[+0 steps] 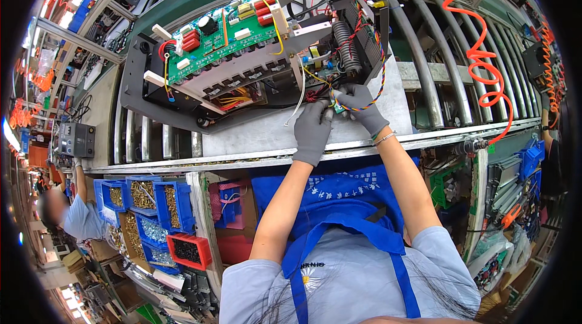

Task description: Manually assemble and wire components within an electronic enclosure using hand tools and air-powered screwdrivers on a production line.

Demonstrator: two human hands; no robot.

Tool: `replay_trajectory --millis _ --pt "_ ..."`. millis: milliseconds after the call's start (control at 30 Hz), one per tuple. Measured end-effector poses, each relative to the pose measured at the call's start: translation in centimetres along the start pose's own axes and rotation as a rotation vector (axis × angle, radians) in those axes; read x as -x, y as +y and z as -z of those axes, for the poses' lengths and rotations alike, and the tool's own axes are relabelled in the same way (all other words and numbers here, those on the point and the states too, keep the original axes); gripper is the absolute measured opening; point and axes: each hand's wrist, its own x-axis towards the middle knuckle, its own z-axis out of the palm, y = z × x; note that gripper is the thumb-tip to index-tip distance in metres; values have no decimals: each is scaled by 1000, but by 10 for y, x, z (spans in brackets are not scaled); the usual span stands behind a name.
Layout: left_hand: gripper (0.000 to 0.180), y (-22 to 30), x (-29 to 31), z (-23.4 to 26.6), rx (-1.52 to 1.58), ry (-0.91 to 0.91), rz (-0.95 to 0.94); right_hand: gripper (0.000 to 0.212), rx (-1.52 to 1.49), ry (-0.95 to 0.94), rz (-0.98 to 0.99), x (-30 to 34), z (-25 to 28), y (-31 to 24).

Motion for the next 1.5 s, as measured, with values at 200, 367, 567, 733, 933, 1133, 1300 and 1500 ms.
replay_trajectory --millis 200,367,567,733,933,1133,1300,1500 --pt "21 2 -3 -2 -123 42 -157 38 7 -19 -41 3 1 -8" --pt "19 -5 -1 6 167 -53 139 39 -92 -118 -73 1 6 -7" --pt "21 8 3 25 1046 -263 665 37 -76 -101 -35 3 8 -1" --pt "22 -14 10 13 1340 -256 784 32 -102 -132 -61 5 7 -7" --pt "20 -16 10 6 1377 -217 813 28 -132 -163 -30 4 8 -4" --pt "20 -15 9 12 1574 -392 843 27 -140 -134 4 2 10 6" --pt "23 -23 18 20 1713 -407 791 27 -134 -153 -14 4 4 -3" --pt "24 -1 19 23 1083 -261 614 30 -53 -88 118 7 0 3"
